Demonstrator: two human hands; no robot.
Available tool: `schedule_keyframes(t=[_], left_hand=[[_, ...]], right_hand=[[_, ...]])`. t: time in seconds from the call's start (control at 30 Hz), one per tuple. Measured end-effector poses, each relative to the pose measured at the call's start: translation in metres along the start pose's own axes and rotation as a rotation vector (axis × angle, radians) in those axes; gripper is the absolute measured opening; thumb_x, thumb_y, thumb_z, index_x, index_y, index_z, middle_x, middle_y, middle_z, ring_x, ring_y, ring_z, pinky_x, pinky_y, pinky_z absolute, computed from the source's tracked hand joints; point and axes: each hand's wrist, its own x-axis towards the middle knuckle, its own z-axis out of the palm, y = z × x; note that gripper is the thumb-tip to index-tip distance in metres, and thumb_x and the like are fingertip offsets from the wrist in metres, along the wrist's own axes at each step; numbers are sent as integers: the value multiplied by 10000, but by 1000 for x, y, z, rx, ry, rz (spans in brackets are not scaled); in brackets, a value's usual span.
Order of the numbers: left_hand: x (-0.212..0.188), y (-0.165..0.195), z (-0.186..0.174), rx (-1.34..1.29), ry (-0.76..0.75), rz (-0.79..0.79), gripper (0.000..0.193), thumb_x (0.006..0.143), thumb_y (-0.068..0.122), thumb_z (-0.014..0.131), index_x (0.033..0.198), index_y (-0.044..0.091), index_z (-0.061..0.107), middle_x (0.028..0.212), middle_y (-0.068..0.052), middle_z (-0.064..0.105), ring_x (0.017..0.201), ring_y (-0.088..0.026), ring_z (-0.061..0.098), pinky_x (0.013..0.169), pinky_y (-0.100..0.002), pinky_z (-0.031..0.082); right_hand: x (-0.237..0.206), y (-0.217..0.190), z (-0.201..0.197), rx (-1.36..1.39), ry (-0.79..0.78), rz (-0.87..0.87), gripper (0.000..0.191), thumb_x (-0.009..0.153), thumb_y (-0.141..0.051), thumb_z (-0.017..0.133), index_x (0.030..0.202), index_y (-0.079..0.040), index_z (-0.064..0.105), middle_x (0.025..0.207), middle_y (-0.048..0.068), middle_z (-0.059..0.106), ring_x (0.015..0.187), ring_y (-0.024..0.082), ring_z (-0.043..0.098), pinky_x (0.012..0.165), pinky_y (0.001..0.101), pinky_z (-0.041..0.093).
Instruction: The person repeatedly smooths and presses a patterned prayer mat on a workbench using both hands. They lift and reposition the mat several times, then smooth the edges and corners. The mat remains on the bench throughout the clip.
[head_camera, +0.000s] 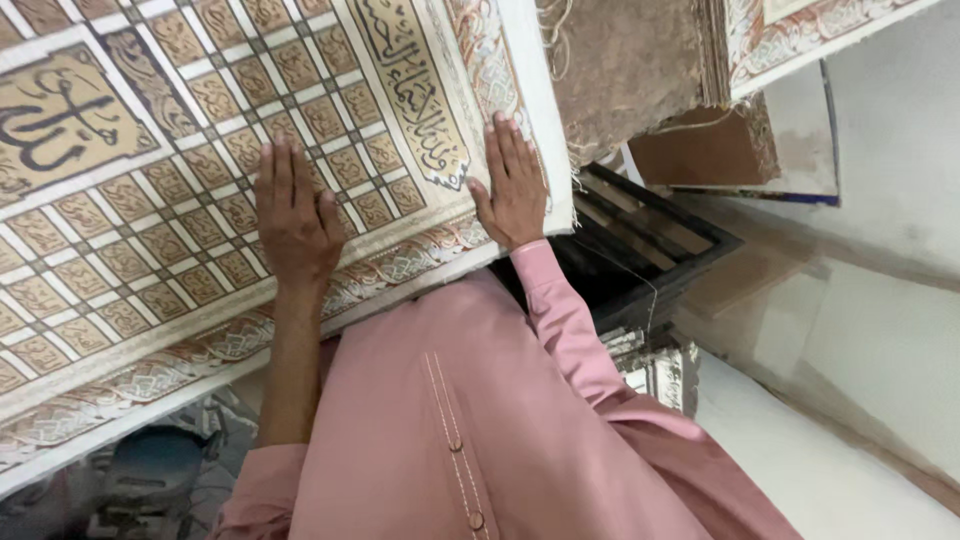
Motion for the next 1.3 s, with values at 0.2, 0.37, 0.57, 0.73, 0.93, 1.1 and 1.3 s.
schedule_keyframes(t=[0.2, 0.37, 0.57, 0.73, 0.93, 1.1, 1.3], left_hand=[[0, 1, 4, 34, -2, -4, 523, 1130, 226, 445, 1556, -77, 472, 1631, -251, 439, 1543, -411, 368, 1299, -516, 300], [-3, -1, 4, 21, -10, -3, 527, 1121, 237, 451, 1546, -72, 493, 1626, -261, 433, 1541, -419, 366, 1290, -532, 295], [1, 2, 3, 10, 12, -5, 516, 1144, 257, 445, 1538, -71, 501, 1634, -256, 448, 1548, -419, 369, 1293, -532, 305], [2, 4, 4, -6, 38, -4, 526, 1111, 238, 465, 1515, -94, 523, 1609, -273, 469, 1528, -436, 390, 1273, -542, 321], [2, 4, 4, -25, 77, 21, 513, 1098, 219, 497, 1479, -119, 553, 1584, -296, 497, 1517, -457, 413, 1273, -548, 332], [3, -1, 9, -14, 92, 46, 522, 1098, 220, 488, 1470, -139, 556, 1569, -312, 505, 1511, -461, 412, 1270, -549, 322], [2, -3, 10, -9, 112, 65, 506, 1113, 221, 490, 1461, -139, 564, 1562, -308, 515, 1510, -461, 415, 1266, -548, 328]], right_hand=[[2, -61, 29, 117, -161, -87, 849, 991, -509, 532, 1646, -45, 257, 1731, 169, 204, 1615, 337, 213, 1321, 481, 209], [-9, 4, 13, -183, -303, -72, 859, 1012, -676, 388, 1652, -129, 220, 1732, 74, 181, 1596, 265, 172, 1284, 497, 154], [-33, 87, -10, -72, 138, 57, 666, 1128, -483, 372, 1674, -109, 298, 1767, 109, 193, 1652, 289, 169, 1343, 510, 208], [-56, 62, 6, 144, 533, 566, 380, 962, -270, 739, 1274, -57, 707, 1262, 172, 590, 1227, 302, 573, 1070, 425, 489], [-47, 82, -7, 1650, 316, 717, 190, 1005, -167, 708, 1037, 20, 714, 935, 31, 759, 797, 75, 678, 765, 240, 563], [-42, 92, -16, 1640, 199, 700, 155, 990, -131, 731, 1028, 19, 728, 928, 42, 755, 774, 84, 683, 726, 244, 569], [-39, 95, -13, 1628, 204, 714, 130, 984, -116, 752, 1015, 7, 730, 908, 45, 750, 753, 81, 680, 693, 237, 565]])
